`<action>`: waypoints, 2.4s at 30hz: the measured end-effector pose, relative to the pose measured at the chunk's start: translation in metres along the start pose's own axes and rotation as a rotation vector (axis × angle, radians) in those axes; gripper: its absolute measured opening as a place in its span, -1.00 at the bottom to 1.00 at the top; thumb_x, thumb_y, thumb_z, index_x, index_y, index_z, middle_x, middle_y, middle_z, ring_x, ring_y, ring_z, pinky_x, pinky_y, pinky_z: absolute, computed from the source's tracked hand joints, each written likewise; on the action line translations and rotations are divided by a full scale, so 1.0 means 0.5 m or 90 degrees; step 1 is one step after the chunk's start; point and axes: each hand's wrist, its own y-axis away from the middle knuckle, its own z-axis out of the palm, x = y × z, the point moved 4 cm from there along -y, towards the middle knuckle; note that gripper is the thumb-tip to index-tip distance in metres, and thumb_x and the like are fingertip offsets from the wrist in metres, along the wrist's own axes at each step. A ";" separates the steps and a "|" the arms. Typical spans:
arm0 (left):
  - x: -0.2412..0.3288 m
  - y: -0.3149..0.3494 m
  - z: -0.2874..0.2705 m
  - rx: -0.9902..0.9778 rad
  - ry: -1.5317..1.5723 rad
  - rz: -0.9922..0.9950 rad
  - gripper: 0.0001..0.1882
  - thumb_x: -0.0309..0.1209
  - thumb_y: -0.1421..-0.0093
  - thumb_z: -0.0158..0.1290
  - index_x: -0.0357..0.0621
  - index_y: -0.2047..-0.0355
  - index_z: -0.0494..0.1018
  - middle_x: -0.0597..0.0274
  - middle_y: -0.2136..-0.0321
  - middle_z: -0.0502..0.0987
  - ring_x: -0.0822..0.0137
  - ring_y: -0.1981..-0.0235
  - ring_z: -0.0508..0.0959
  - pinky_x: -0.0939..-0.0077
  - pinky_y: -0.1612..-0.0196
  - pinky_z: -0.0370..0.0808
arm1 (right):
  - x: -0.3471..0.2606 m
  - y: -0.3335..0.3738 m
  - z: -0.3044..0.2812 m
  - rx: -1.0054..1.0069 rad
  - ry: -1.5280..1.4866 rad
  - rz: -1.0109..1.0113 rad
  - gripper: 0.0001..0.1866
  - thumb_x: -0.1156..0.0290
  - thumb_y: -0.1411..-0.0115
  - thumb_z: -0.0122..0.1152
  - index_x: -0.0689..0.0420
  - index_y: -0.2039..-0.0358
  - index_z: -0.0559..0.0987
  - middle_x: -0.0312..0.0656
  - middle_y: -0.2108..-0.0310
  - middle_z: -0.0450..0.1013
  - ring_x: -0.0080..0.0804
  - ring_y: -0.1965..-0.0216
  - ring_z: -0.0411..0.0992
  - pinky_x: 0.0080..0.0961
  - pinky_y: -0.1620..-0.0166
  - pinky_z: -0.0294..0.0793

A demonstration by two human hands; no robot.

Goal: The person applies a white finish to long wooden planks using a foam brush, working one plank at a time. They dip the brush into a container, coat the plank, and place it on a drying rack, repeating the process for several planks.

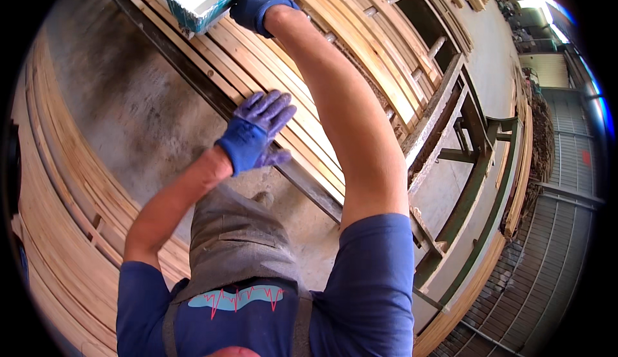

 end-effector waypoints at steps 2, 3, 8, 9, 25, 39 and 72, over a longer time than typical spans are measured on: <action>-0.002 -0.012 0.012 0.070 0.045 0.032 -0.13 0.19 -0.03 0.03 -0.14 -0.21 0.21 -0.02 -0.23 0.20 0.07 -0.28 0.14 0.15 -0.31 -0.03 | 0.017 0.020 -0.006 -0.020 -0.056 0.053 -0.70 0.27 -0.14 -0.02 0.08 0.22 0.60 -0.01 0.27 0.54 -0.08 0.27 0.52 -0.29 0.20 0.51; 0.000 -0.018 0.008 0.062 0.057 0.027 -0.13 0.18 -0.02 0.05 -0.15 -0.20 0.22 -0.02 -0.22 0.22 0.06 -0.26 0.15 0.14 -0.31 -0.01 | 0.021 0.024 -0.014 -0.028 -0.081 0.079 -0.70 0.26 -0.13 -0.03 0.07 0.23 0.60 -0.01 0.27 0.54 -0.07 0.26 0.52 -0.28 0.20 0.51; 0.014 -0.003 -0.003 0.085 0.041 0.020 -0.16 0.16 -0.03 0.04 -0.17 -0.17 0.26 -0.03 -0.19 0.25 0.04 -0.25 0.18 0.14 -0.30 0.01 | 0.008 0.046 -0.022 -0.041 -0.118 0.077 -0.70 0.26 -0.15 0.00 0.07 0.20 0.60 0.03 0.23 0.53 -0.03 0.21 0.52 -0.25 0.15 0.51; 0.013 -0.004 0.000 0.087 0.055 0.019 -0.15 0.17 -0.02 0.05 -0.17 -0.18 0.24 -0.03 -0.19 0.24 0.04 -0.25 0.17 0.14 -0.30 0.00 | 0.015 0.051 -0.014 -0.040 -0.123 0.067 -0.69 0.25 -0.15 0.00 0.08 0.18 0.59 0.03 0.21 0.52 -0.03 0.20 0.52 -0.26 0.14 0.51; 0.182 0.143 0.010 0.156 0.230 0.091 -0.39 -0.11 -0.09 0.11 -0.19 -0.09 0.34 -0.02 -0.07 0.40 0.05 -0.11 0.39 0.16 -0.21 0.25 | 0.183 0.457 -0.028 -0.059 -0.151 -0.036 -0.69 0.24 -0.26 0.00 0.10 0.09 0.53 0.04 0.22 0.53 -0.03 0.17 0.50 -0.24 0.06 0.49; 0.190 0.602 0.478 -0.188 0.421 -0.544 -0.65 -0.17 -0.17 0.02 -0.13 0.15 0.51 -0.06 0.16 0.54 -0.05 0.18 0.55 0.29 0.12 0.49 | 0.283 1.256 -0.161 -0.049 -0.257 0.279 -0.76 0.40 0.01 0.25 0.18 0.30 0.60 -0.05 0.35 0.57 -0.09 0.28 0.54 -0.32 0.21 0.51; -0.090 0.868 0.563 0.100 1.057 -1.114 -0.52 0.05 -0.23 -0.13 0.12 -0.05 0.40 0.28 0.17 0.58 0.36 0.33 0.57 0.50 0.28 0.44 | 0.079 0.668 -0.031 -0.013 -0.147 -0.030 -0.75 0.35 -0.17 0.04 0.11 0.16 0.54 -0.03 0.26 0.53 -0.12 0.20 0.51 -0.28 0.09 0.50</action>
